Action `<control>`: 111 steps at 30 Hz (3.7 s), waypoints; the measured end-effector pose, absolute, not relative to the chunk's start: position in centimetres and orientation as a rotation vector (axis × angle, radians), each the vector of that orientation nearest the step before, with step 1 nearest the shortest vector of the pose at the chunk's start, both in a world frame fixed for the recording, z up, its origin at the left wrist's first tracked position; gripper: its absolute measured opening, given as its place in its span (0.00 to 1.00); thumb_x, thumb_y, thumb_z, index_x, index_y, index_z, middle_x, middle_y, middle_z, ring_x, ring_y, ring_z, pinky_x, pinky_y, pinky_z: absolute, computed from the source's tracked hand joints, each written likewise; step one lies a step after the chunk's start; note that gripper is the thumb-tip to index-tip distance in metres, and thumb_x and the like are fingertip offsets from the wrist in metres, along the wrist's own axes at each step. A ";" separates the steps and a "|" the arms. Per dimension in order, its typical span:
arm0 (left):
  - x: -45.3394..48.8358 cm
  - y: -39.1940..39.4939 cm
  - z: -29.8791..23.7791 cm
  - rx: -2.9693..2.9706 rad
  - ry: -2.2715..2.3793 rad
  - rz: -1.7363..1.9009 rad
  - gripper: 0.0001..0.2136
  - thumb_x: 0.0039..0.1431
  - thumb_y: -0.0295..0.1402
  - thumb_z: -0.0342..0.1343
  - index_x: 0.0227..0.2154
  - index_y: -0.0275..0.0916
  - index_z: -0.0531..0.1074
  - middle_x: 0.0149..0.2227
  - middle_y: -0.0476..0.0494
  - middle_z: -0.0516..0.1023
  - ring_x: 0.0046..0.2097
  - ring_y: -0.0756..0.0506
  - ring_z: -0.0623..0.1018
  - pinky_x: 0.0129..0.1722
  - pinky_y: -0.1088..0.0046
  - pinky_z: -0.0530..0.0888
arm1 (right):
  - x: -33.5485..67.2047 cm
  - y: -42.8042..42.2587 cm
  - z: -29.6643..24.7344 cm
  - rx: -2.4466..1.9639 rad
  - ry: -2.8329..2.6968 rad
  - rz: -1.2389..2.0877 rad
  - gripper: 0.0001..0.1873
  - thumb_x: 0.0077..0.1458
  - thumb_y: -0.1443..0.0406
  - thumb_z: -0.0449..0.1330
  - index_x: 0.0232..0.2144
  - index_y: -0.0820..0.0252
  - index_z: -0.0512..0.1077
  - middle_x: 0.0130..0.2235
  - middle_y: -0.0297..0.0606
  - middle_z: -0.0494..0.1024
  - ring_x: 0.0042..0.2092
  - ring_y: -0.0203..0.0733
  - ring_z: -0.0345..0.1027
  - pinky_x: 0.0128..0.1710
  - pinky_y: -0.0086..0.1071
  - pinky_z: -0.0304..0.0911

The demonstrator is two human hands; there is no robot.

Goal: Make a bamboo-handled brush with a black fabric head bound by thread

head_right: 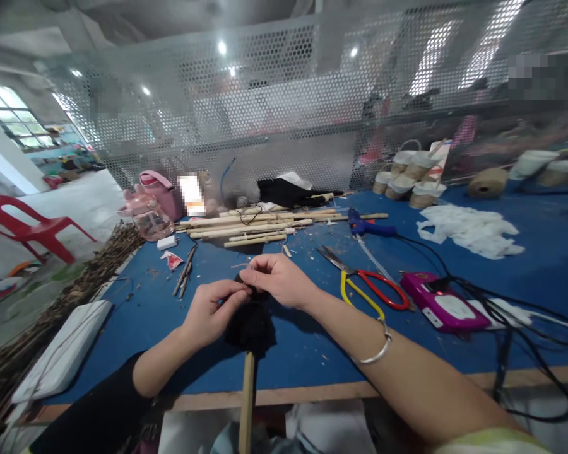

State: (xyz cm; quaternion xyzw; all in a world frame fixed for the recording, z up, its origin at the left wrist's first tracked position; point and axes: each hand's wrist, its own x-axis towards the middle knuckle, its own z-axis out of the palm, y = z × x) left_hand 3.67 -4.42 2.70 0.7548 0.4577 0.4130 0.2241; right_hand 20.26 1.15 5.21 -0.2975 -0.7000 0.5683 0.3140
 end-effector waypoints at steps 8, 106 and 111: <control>4.3 -2.6 2.5 1.707 1.344 0.959 0.17 0.58 0.44 0.49 0.30 0.35 0.75 0.20 0.49 0.72 0.19 0.54 0.68 0.20 0.79 0.64 | 20.4 1.7 5.0 -0.772 -1.831 1.433 0.20 0.48 0.50 0.59 0.21 0.62 0.65 0.19 0.28 0.64 0.22 0.30 0.55 0.23 0.25 0.52; 5.1 -3.9 2.0 1.607 1.199 0.904 0.13 0.54 0.32 0.49 0.41 0.34 0.71 0.27 0.47 0.75 0.22 0.53 0.70 0.22 0.79 0.68 | 21.0 -2.0 4.5 -1.468 -2.155 0.307 0.07 0.52 0.65 0.52 0.23 0.58 0.64 0.21 0.32 0.69 0.23 0.36 0.59 0.24 0.28 0.44; 5.3 -3.9 1.6 1.805 1.138 0.925 0.15 0.51 0.29 0.52 0.43 0.34 0.71 0.30 0.47 0.74 0.27 0.53 0.69 0.28 0.80 0.67 | 21.1 -2.5 4.3 -1.421 -2.094 0.507 0.06 0.54 0.62 0.52 0.30 0.58 0.66 0.22 0.32 0.70 0.24 0.37 0.62 0.24 0.28 0.49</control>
